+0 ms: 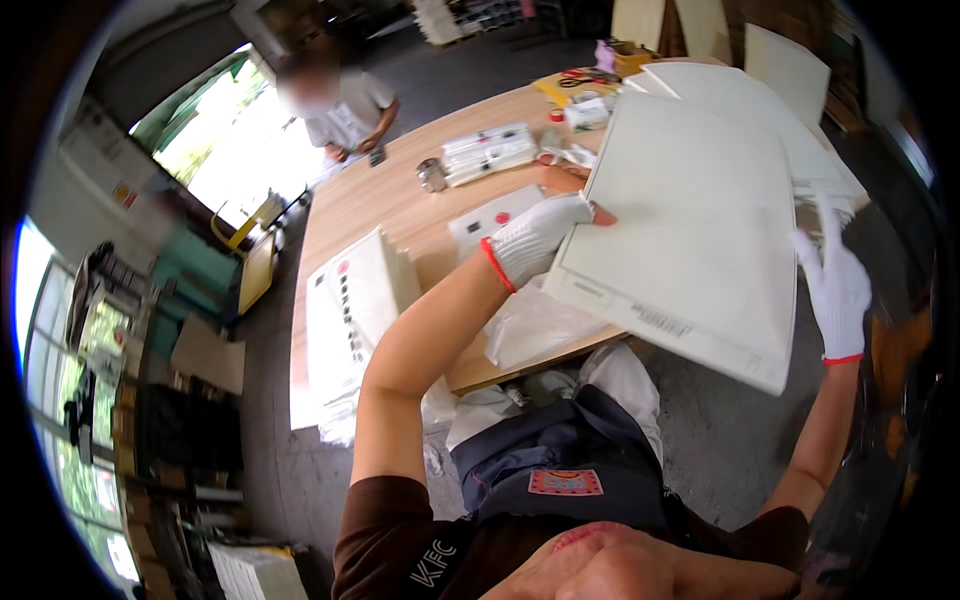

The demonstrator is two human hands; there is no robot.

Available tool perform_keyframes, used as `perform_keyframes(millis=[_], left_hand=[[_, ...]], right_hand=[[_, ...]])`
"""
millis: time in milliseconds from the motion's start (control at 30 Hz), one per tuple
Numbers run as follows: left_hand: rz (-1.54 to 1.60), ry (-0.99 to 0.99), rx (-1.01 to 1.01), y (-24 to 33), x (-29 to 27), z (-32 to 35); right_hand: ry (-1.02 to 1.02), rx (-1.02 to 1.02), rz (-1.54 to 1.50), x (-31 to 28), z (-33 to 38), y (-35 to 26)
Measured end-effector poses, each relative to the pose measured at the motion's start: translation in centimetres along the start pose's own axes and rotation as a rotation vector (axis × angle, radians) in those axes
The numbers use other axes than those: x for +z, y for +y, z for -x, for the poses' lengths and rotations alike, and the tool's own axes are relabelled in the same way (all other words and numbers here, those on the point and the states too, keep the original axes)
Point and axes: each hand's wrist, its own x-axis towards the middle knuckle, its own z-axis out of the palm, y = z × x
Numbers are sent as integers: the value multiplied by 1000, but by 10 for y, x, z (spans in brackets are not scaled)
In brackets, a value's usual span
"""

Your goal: The person repeatedly picks up white paper documents from a stack, places them into clear plastic sleeves, and sets the sealed packages on the table. The process is performed one at a time with gloved hands.

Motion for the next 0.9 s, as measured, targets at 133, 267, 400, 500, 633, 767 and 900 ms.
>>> perform_keyframes(millis=[133,267,400,500,633,767,900], left_hand=[[-269,-54,264,-42,-45,-1],[-622,201,276,-112,3,26],[-986,399,652,-194,60,34],[-891,262,571,-208,58,43],[-1129,536,785,-234,0,51],[-1151,831,584,-205,-75,13],[47,387,314,-207,-150,-37]], right_hand=[[-97,-209,-917,87,3,4],[-89,-251,-952,130,40,-52],[-110,-244,-944,175,85,-92],[-143,-213,-638,210,87,-62],[49,-698,-330,211,101,-22],[-66,-785,-442,181,120,-33],[-81,-905,-279,207,120,-46]])
